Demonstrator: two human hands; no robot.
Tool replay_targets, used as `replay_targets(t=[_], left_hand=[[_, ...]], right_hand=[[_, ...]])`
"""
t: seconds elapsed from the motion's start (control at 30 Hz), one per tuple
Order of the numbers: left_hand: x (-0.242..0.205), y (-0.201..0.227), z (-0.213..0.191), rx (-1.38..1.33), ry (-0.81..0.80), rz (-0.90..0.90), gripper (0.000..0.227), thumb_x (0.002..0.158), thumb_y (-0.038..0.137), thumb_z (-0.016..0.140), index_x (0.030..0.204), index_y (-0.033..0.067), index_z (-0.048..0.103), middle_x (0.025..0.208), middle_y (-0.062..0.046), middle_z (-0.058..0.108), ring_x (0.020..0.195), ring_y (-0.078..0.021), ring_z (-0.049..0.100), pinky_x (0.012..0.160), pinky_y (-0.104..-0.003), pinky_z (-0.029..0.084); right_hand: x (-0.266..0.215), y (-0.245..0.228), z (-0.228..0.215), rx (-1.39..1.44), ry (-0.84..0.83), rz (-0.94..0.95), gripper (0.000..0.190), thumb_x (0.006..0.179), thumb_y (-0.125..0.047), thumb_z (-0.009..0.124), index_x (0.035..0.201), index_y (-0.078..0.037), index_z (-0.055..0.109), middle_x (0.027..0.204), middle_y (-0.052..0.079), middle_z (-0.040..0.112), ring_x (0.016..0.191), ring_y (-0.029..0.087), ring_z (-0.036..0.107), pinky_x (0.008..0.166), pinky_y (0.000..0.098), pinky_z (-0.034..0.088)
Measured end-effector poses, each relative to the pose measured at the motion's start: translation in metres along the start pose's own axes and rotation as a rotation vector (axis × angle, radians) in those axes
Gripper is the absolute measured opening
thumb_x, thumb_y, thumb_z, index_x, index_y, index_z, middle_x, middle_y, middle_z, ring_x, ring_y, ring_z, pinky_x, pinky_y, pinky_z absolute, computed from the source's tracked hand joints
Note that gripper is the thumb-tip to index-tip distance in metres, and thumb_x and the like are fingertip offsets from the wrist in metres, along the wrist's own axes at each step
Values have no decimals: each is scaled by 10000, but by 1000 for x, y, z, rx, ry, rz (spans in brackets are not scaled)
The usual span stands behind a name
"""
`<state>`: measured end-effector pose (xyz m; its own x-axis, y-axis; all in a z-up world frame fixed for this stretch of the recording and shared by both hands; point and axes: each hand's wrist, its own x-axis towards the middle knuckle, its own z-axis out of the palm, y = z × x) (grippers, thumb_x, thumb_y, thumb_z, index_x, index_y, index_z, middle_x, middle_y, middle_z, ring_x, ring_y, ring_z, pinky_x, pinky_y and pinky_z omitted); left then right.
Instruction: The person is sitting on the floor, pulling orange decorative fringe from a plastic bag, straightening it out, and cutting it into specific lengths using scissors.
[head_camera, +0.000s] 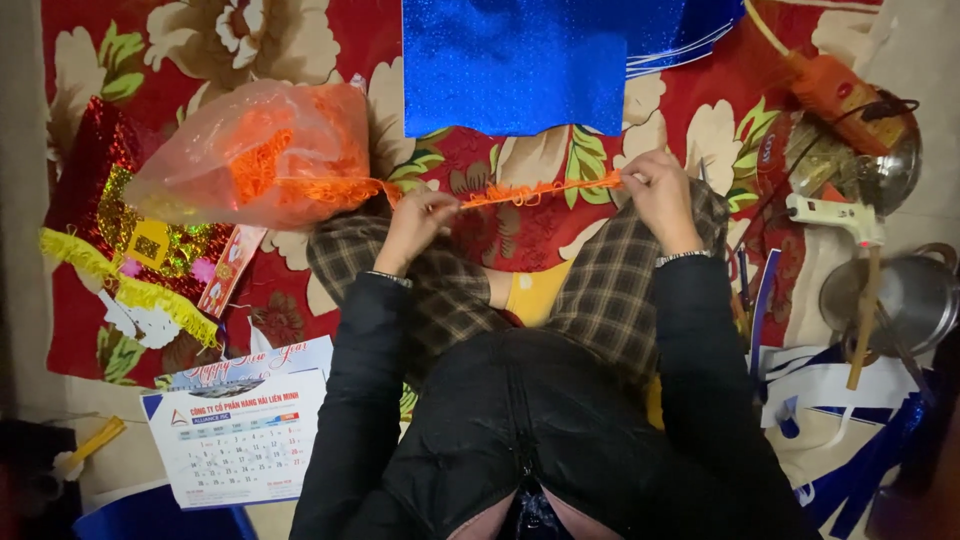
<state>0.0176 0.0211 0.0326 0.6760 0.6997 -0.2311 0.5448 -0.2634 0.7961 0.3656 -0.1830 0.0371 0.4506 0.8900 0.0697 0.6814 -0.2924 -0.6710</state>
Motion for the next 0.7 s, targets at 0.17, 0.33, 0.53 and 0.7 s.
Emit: replay_targets(t=[0.17, 0.33, 0.53, 0.7], left_hand=[[17, -20, 12, 262, -108, -40, 131, 854, 361, 769, 961, 286, 775, 1010, -53, 522, 920, -333, 643, 822, -434, 529], [46, -23, 20, 317, -185, 35, 103, 850, 367, 750, 919, 293, 765, 984, -65, 586, 944, -367, 662, 855, -462, 522], [86, -15, 39, 306, -176, -150, 166, 920, 408, 657, 1055, 329, 712, 903, -93, 724, 975, -360, 687, 857, -480, 547], [110, -26, 43, 264, -98, -128, 153, 923, 391, 657, 1029, 324, 744, 881, -126, 706, 930, -408, 679, 830, -518, 544]], right_hand=[[6, 28, 17, -10, -59, 117, 64, 900, -108, 750, 953, -144, 754, 863, 129, 661, 897, 356, 652, 812, 433, 520], [22, 54, 31, -40, -132, 208, 64, 877, -140, 743, 940, -138, 753, 831, 167, 678, 863, 401, 665, 756, 490, 521], [63, 98, 53, -160, -139, 251, 52, 916, -173, 695, 939, -141, 728, 854, 131, 662, 902, 385, 664, 804, 464, 528], [84, 93, 57, -128, -138, 215, 79, 907, -75, 647, 910, -66, 726, 841, 202, 635, 903, 465, 622, 817, 496, 513]])
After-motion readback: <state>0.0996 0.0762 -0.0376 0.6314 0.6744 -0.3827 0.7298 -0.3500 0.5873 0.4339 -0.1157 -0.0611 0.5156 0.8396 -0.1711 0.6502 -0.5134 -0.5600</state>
